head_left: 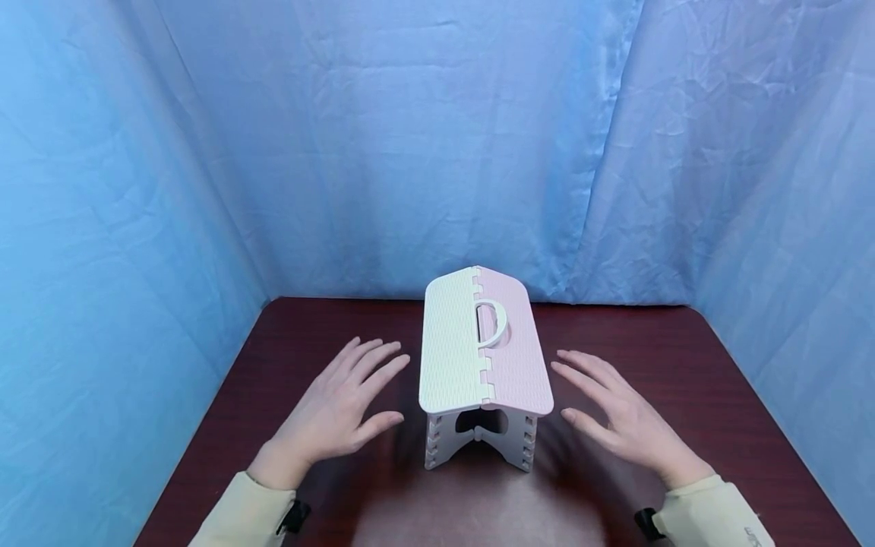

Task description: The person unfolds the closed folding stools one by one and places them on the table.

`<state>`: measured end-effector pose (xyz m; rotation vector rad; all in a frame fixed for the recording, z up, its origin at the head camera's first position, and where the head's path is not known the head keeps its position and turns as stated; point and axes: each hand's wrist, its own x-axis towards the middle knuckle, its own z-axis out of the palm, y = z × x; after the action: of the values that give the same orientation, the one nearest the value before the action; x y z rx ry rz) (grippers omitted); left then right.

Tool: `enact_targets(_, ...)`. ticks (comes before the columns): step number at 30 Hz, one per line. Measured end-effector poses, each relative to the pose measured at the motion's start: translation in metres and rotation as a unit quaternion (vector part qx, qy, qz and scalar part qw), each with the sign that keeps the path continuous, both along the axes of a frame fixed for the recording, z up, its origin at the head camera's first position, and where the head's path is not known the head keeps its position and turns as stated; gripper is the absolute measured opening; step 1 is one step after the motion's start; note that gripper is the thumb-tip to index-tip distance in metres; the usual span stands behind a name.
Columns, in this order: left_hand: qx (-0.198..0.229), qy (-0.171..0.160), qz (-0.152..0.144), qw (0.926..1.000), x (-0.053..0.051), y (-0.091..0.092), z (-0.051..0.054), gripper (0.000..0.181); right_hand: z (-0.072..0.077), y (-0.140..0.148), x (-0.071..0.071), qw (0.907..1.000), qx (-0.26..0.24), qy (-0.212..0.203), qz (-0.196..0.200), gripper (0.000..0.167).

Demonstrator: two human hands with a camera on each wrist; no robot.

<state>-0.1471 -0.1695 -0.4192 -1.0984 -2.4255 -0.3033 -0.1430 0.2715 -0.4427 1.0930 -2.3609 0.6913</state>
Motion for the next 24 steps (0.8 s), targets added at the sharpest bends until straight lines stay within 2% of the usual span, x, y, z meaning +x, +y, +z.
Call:
enact_targets(5,-0.016,0.041,-0.018,0.9989,-0.008,0.004,0.020,0.070,0.018,-0.001,-0.011,0.9982,0.018,0.056,0.006,0.061)
enact_targets(8,-0.025,0.061,-0.029,0.9974,-0.012,0.008,0.030,0.069,0.028,-0.003,-0.017,0.9970,0.027,0.073,0.007,0.062)
enact_targets(16,-0.059,0.083,-0.044,0.9938,-0.021,0.026,0.051,0.068,0.053,-0.014,-0.027,0.9951,0.048,0.086,0.012,0.063)
enact_targets(24,-0.080,0.105,-0.060,0.9894,-0.031,0.049,0.062,0.069,0.072,-0.033,-0.043,0.9934,0.080,0.081,0.012,0.063)
